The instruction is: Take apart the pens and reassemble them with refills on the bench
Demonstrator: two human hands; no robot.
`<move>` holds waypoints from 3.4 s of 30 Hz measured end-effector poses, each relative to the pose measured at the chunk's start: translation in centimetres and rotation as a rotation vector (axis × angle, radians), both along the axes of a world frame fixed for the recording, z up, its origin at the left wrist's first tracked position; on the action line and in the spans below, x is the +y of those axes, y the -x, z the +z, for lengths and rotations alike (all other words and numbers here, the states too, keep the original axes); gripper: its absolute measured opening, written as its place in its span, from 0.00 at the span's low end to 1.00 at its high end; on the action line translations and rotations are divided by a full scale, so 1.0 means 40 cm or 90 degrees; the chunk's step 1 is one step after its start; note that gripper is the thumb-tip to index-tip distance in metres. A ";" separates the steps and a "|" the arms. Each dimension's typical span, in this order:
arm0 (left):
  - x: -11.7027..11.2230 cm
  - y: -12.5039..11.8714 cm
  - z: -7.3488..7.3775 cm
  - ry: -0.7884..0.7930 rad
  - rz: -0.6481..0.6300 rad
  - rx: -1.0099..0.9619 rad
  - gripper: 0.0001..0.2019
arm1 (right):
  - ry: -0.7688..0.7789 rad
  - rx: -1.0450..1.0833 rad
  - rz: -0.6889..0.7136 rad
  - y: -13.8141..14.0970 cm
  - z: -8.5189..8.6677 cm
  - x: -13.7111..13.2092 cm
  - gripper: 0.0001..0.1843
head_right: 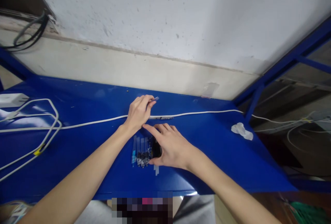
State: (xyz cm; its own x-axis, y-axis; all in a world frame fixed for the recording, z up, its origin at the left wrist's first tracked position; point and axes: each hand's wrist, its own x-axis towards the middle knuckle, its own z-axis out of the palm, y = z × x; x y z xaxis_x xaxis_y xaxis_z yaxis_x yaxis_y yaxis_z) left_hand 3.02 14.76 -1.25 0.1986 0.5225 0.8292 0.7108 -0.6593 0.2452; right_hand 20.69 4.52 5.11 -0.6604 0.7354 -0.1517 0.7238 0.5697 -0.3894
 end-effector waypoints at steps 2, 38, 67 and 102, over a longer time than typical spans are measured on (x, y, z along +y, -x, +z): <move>0.004 0.000 -0.005 0.006 -0.015 -0.018 0.05 | -0.007 0.009 0.015 -0.005 0.000 0.006 0.59; -0.076 -0.012 0.051 0.137 -0.212 0.047 0.09 | -0.371 0.504 -0.243 -0.052 -0.100 0.171 0.30; -0.080 -0.012 0.034 0.181 -0.140 -0.009 0.08 | -0.481 0.528 -0.314 -0.035 -0.079 0.131 0.12; -0.081 -0.016 0.025 0.207 -0.134 0.172 0.13 | -0.093 0.583 -0.316 -0.041 -0.095 0.147 0.12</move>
State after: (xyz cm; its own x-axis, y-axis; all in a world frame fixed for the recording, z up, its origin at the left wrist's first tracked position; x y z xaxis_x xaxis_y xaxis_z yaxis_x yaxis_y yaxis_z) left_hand 3.64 11.51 -0.24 0.5139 0.6717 0.5336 0.6363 -0.7156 0.2880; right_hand 22.34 10.41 1.31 -0.0971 0.9259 0.3651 0.3528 0.3751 -0.8572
